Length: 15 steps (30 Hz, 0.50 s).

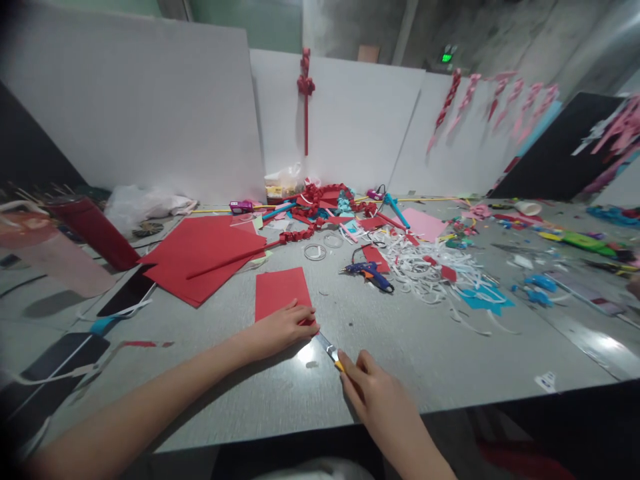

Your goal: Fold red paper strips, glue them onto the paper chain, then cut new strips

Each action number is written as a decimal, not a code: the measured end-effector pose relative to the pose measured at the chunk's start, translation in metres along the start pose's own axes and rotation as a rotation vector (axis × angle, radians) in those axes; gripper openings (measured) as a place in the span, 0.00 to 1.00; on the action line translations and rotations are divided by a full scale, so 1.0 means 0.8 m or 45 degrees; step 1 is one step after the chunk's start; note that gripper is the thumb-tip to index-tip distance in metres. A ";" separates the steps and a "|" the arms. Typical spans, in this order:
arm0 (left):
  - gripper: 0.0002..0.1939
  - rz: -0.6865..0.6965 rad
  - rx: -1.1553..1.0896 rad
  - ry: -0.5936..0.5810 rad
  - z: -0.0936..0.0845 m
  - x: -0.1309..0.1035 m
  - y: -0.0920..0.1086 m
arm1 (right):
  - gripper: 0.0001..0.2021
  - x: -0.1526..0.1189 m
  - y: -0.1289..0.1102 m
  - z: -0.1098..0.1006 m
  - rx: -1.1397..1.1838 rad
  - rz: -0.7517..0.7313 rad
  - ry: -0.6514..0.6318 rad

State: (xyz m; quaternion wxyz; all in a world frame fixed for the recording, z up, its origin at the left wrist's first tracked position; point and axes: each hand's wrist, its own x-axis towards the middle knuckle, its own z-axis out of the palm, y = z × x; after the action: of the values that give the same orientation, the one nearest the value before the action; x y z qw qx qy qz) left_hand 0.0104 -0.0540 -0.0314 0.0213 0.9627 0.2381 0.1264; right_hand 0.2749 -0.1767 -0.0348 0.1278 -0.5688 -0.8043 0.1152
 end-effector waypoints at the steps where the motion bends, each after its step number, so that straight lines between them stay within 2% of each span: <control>1: 0.10 -0.001 0.004 0.000 -0.001 0.000 0.000 | 0.22 0.001 0.000 -0.001 -0.008 0.002 -0.014; 9: 0.11 -0.014 -0.055 0.044 -0.006 0.001 0.001 | 0.21 0.029 -0.011 -0.008 -0.030 -0.022 -0.036; 15: 0.15 0.020 -0.210 0.082 -0.009 0.000 0.007 | 0.20 0.006 -0.014 -0.003 0.002 -0.068 -0.051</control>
State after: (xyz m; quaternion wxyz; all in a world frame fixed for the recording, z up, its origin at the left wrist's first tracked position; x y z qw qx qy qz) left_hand 0.0110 -0.0595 -0.0236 0.0920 0.9550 0.2197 0.1767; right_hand 0.2647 -0.1759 -0.0284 0.1150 -0.5445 -0.8216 0.1237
